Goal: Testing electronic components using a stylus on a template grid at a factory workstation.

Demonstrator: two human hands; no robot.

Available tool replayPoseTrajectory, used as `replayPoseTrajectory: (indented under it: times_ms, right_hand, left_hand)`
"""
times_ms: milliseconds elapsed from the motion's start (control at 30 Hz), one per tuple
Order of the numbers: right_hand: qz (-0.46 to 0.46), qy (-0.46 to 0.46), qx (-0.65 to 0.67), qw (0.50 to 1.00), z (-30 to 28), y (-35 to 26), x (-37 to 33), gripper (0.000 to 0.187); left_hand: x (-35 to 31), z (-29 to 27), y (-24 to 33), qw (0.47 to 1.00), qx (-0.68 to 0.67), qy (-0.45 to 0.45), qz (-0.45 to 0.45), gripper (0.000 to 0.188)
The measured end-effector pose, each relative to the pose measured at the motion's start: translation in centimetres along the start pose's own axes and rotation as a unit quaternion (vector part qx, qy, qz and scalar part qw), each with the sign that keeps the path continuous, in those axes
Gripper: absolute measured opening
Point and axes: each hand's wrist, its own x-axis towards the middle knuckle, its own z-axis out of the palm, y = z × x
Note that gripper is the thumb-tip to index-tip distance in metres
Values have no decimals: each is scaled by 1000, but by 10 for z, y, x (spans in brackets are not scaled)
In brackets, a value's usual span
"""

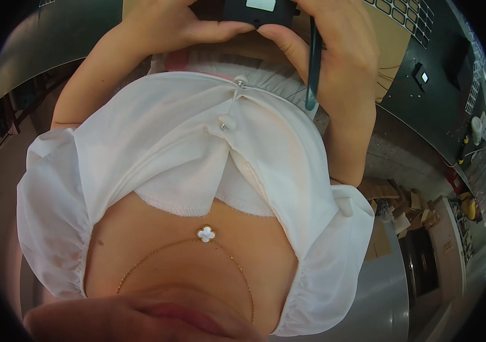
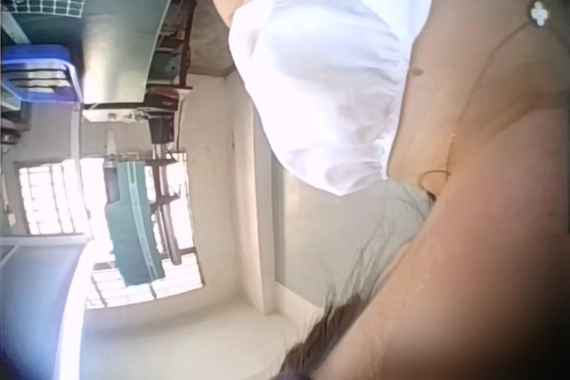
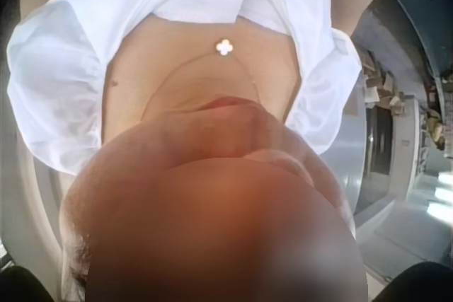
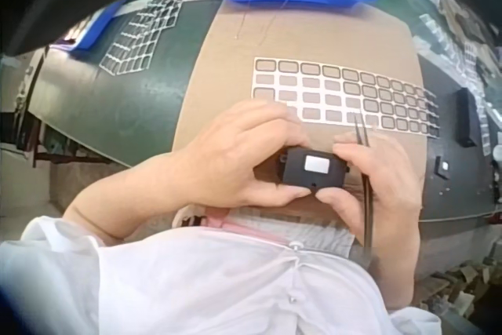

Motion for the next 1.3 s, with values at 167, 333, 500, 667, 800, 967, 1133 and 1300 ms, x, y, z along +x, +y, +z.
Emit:
replayPoseTrajectory:
  times_ms: [167,333,500,667,800,967,1133,1300]
  right_hand:
    - [-28,-1,-113,993,-21,9,-3,16]
    - [11,212,-269,939,-122,19,-20,34]
    - [-71,414,-311,853,-197,-4,-38,31]
    - [30,124,-429,894,-214,23,-50,19]
    - [140,-19,-389,911,-188,57,-56,29]
    - [154,-68,-316,934,-180,73,-61,27]
    - [179,-70,-353,916,-170,72,-55,39]
    - [168,109,16,980,-138,80,-30,59]
  left_hand:
    - [0,4,3,998,-12,-22,-50,31]
    - [5,0,12,994,-27,-42,-97,32]
    - [8,1,14,968,-51,-118,-215,32]
    - [14,-6,17,923,-65,-199,-323,33]
    - [13,-8,18,887,-69,-240,-389,33]
    - [5,-4,11,954,-57,-152,-251,32]
    - [6,-4,5,983,-83,-104,-126,31]
    - [8,7,-18,995,-66,-77,-5,30]
